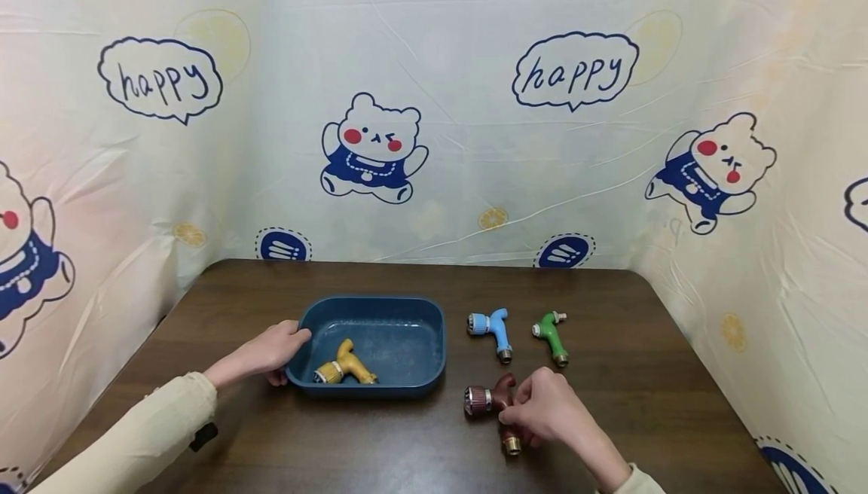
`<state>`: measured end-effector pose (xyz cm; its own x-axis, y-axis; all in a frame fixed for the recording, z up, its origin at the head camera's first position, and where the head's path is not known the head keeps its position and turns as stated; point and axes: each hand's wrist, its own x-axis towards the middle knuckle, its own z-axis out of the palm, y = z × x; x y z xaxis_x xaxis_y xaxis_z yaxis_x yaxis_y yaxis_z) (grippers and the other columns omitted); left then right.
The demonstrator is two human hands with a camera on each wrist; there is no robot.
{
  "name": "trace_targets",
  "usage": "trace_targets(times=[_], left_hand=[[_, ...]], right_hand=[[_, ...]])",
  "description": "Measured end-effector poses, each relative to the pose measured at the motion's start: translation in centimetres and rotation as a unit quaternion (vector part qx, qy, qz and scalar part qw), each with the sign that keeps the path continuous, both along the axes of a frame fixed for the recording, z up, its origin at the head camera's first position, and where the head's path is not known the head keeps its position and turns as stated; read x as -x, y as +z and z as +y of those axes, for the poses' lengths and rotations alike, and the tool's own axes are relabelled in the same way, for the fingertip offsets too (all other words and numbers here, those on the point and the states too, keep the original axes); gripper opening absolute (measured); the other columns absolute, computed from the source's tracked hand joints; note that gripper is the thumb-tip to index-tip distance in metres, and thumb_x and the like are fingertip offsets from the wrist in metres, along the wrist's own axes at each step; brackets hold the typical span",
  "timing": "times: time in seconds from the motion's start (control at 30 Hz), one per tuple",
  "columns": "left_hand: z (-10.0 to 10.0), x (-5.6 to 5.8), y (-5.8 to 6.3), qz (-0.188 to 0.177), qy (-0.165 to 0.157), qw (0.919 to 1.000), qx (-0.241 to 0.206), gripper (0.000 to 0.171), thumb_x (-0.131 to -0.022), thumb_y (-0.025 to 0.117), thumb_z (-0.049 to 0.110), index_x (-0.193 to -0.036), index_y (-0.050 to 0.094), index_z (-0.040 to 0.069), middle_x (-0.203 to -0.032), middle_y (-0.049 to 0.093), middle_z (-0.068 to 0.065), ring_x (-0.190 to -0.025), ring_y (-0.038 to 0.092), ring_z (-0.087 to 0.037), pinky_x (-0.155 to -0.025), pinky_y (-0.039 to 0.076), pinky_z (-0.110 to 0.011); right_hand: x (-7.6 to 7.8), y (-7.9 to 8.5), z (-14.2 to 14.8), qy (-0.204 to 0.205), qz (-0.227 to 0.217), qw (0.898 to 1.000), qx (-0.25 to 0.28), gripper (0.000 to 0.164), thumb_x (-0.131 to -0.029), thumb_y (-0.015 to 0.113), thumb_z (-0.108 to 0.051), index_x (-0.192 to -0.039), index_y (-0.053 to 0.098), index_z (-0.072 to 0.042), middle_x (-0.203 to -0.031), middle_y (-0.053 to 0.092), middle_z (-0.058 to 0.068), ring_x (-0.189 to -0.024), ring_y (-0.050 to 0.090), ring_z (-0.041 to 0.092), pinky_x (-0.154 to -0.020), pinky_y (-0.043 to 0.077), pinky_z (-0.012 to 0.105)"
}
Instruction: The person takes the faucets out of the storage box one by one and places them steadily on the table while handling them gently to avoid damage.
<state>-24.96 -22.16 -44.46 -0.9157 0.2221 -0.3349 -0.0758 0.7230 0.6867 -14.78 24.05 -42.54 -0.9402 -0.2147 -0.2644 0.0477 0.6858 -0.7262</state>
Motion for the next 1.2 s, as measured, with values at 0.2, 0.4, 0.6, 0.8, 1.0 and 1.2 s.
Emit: trace_targets(times=[0.2,0.4,0.6,0.8,1.0,1.2], left_hand=[[-0.28,0.45,-0.44,-0.001,-0.011,0.9999,-0.006,0.044,-0.11,0.038,0.024,-0.121,0.052,-0.015,-0.071,0.063,-0.016,-0.052,0.067,-0.025,-0.047,0.06,-0.036],[0.43,-0.17,0.12,0.005,0.009,0.9998,0.018,0.04,-0.11,0.038,0.022,-0.123,0.055,-0.012,-0.071,0.064,-0.015,-0.05,0.065,-0.023,-0.047,0.059,-0.035],[0.24,-0.1,-0.06,0.002,0.004,0.9999,0.014,0.04,-0.111,0.038,0.022,-0.122,0.055,-0.012,-0.071,0.064,-0.015,-0.051,0.066,-0.023,-0.047,0.059,-0.035],[-0.04,0.19,-0.18,-0.005,-0.008,0.9999,0.005,0.041,-0.11,0.036,0.021,-0.121,0.052,-0.016,-0.07,0.064,-0.016,-0.051,0.067,-0.025,-0.046,0.06,-0.035],[0.42,-0.23,0.08,0.003,0.012,0.9999,0.012,0.038,-0.11,0.038,0.02,-0.12,0.056,-0.011,-0.069,0.064,-0.016,-0.05,0.066,-0.024,-0.046,0.059,-0.035],[0.55,-0.37,0.17,0.012,0.012,0.9996,0.021,0.038,-0.111,0.038,0.021,-0.121,0.056,-0.011,-0.069,0.063,-0.014,-0.049,0.065,-0.023,-0.045,0.059,-0.034]], right_hand=[[0.02,-0.09,0.14,-0.007,-0.003,1.0,-0.001,0.018,-0.085,0.083,-0.017,-0.072,0.073,-0.01,-0.057,0.067,0.001,-0.05,0.069,0.021,-0.05,0.06,0.039],[0.01,-0.3,0.3,-0.01,-0.006,1.0,-0.004,0.02,-0.085,0.084,-0.017,-0.071,0.072,-0.009,-0.056,0.066,0.001,-0.049,0.068,0.02,-0.05,0.059,0.038],[-0.11,-0.6,0.44,-0.013,-0.006,1.0,0.006,0.022,-0.085,0.084,-0.015,-0.069,0.07,-0.008,-0.056,0.066,0.004,-0.049,0.068,0.02,-0.05,0.06,0.038],[-0.05,-0.71,0.48,-0.017,-0.012,1.0,0.006,0.022,-0.085,0.084,-0.016,-0.07,0.07,-0.007,-0.056,0.067,0.005,-0.049,0.069,0.02,-0.05,0.06,0.038],[0.06,-0.71,0.39,-0.024,-0.015,1.0,0.006,0.023,-0.085,0.085,-0.016,-0.07,0.07,-0.007,-0.057,0.067,0.004,-0.05,0.069,0.02,-0.05,0.06,0.037],[0.24,-0.86,0.28,-0.023,-0.011,1.0,0.006,0.021,-0.085,0.085,-0.016,-0.071,0.071,-0.008,-0.057,0.067,0.004,-0.05,0.069,0.02,-0.049,0.06,0.036]])
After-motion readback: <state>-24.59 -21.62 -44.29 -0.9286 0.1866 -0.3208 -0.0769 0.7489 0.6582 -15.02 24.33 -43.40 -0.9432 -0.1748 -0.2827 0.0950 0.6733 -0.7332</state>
